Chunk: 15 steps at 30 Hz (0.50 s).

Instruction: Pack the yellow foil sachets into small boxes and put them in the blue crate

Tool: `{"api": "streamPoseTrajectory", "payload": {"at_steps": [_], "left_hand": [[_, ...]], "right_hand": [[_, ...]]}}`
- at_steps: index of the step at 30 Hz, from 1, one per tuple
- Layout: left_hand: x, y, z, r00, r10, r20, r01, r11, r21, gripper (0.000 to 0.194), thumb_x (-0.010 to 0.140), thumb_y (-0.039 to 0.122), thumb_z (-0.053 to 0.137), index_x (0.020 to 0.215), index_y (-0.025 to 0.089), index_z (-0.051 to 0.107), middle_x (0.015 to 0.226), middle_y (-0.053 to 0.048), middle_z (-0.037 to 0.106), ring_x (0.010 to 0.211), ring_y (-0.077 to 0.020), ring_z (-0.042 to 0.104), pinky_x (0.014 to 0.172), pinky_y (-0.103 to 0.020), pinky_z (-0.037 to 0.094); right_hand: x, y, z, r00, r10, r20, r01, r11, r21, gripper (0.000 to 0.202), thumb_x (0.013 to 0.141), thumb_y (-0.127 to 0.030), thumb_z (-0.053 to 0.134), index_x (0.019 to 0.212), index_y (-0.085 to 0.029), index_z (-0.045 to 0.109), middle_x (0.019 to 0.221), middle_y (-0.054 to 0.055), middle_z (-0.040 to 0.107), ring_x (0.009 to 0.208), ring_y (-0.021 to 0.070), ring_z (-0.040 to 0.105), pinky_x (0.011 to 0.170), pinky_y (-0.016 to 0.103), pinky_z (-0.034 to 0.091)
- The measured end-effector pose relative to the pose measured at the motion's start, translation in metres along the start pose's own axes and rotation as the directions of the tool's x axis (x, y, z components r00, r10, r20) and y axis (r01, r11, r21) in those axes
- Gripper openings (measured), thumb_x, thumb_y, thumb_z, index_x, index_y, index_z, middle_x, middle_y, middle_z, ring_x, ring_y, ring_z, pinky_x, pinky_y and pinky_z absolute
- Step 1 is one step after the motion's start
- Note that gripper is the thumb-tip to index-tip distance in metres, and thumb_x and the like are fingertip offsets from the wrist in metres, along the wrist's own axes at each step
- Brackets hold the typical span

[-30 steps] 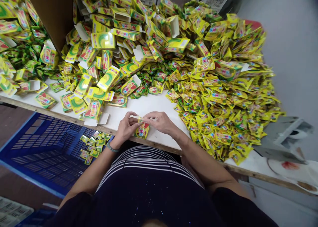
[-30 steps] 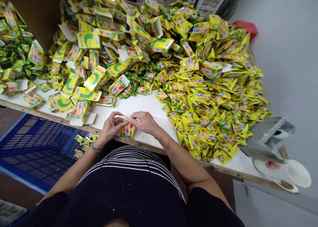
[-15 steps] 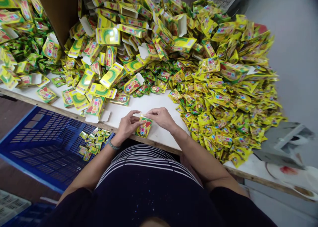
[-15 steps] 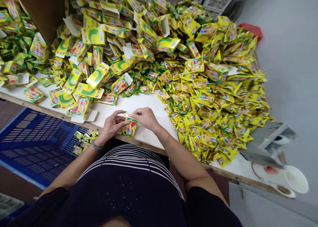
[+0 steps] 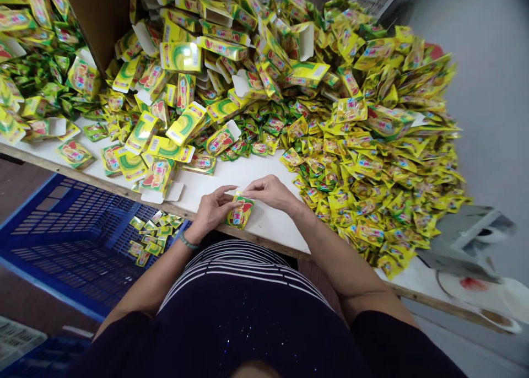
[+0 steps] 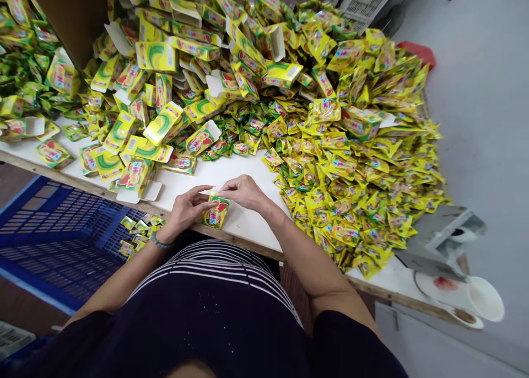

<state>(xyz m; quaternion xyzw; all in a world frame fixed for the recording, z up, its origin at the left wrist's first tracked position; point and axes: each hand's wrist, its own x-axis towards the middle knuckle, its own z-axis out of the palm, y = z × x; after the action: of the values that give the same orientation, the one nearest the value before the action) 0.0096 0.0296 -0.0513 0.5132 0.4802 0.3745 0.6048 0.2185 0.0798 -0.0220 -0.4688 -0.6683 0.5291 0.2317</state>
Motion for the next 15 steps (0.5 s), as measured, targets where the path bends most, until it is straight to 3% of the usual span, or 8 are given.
{"api": "streamPoseTrajectory", "payload": {"at_steps": [5,10,12,15], "left_hand": [[-0.001,-0.004,0.002,0.999,0.046,-0.03,-0.044,0.998,0.052,0.052,0.077,0.043,0.078,0.122,0.019,0.067,0.091,-0.005,0.079,0.081,-0.0202,0.074,0.075,-0.03,0.057],[-0.002,-0.008,0.001,0.99,0.133,-0.053,-0.121,0.975,0.185,0.03,0.083,0.043,0.072,0.103,0.021,0.073,0.089,-0.004,0.077,0.081,-0.0186,0.071,0.076,-0.028,0.053],[0.0,-0.009,0.002,0.991,0.13,-0.022,-0.121,0.963,0.24,0.029,0.085,0.043,0.069,0.105,0.021,0.071,0.087,-0.003,0.076,0.077,-0.0172,0.069,0.072,-0.027,0.052],[0.005,-0.007,0.004,0.993,0.114,0.018,-0.113,0.936,0.332,0.033,0.086,0.043,0.067,0.111,0.022,0.065,0.079,0.0,0.071,0.068,-0.0151,0.064,0.064,-0.025,0.048]], "right_hand": [[-0.017,0.005,0.011,0.99,-0.119,-0.071,0.11,0.988,-0.11,0.021,0.085,-0.036,0.068,0.089,-0.021,0.082,0.088,0.006,0.08,0.078,0.0196,0.071,0.07,0.031,0.054],[-0.037,0.02,0.04,0.898,-0.332,-0.288,0.271,0.934,-0.233,0.022,0.09,-0.026,0.063,0.105,-0.024,0.079,0.104,0.008,0.079,0.097,0.0221,0.072,0.091,0.04,0.056],[-0.039,0.023,0.049,0.88,-0.339,-0.333,0.261,0.93,-0.258,0.024,0.092,-0.025,0.061,0.108,-0.024,0.078,0.106,0.008,0.078,0.098,0.0218,0.072,0.091,0.039,0.056],[-0.033,0.025,0.05,0.901,-0.317,-0.297,0.233,0.93,-0.285,0.023,0.095,-0.026,0.057,0.105,-0.025,0.078,0.104,0.006,0.079,0.096,0.0202,0.072,0.09,0.036,0.057]]}}
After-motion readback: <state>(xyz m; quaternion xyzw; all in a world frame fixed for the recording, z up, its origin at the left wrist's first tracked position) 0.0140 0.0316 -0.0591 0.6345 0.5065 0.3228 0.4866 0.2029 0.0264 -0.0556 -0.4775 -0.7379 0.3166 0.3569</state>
